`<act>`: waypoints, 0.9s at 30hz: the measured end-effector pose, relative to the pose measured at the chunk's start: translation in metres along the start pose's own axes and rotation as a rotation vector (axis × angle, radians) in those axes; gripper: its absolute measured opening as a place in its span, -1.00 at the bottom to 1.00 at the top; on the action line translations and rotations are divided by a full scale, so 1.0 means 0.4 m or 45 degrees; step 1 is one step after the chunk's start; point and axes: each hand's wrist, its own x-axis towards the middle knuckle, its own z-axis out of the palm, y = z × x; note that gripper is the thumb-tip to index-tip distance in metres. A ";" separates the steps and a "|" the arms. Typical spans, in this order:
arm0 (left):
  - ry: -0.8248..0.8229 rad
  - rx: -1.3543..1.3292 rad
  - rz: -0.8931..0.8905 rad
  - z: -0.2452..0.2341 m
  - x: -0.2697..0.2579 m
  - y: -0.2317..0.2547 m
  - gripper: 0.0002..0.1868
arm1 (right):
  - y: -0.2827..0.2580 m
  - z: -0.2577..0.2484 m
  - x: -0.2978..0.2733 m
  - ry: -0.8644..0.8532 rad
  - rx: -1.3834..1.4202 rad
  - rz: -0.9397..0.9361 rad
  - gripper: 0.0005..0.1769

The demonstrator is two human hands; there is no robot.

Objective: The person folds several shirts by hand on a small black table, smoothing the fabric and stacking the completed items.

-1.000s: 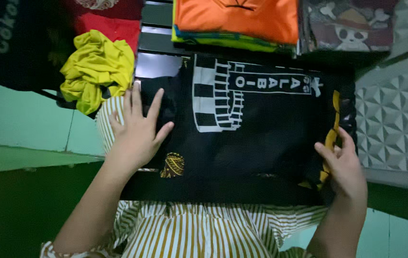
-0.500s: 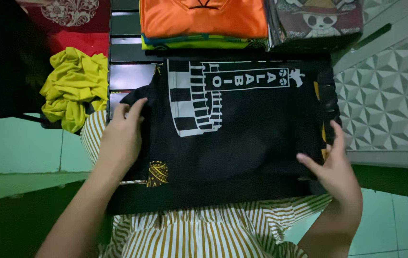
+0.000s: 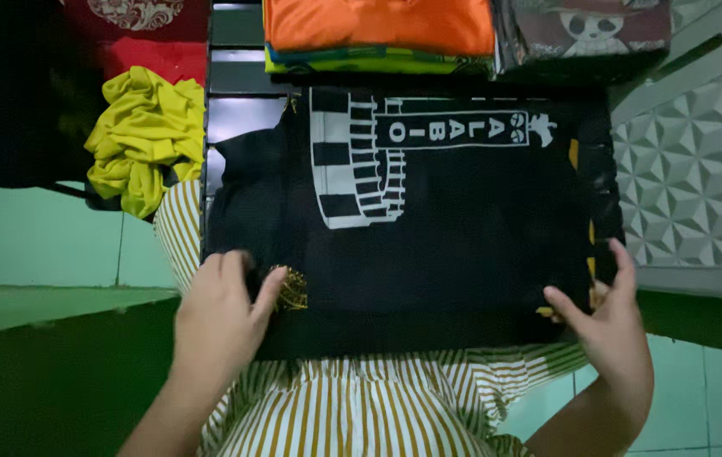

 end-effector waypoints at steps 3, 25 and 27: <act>0.251 -0.178 0.210 0.043 -0.016 0.015 -0.39 | 0.015 -0.004 -0.003 0.081 0.305 -0.111 0.04; 0.167 -0.304 0.734 0.002 -0.003 0.085 -0.44 | -0.185 0.168 -0.083 -0.215 -0.846 -0.581 -0.38; 0.108 -0.344 0.768 0.009 0.007 0.079 -0.46 | -0.191 0.219 -0.084 -0.359 -0.647 -0.576 -0.54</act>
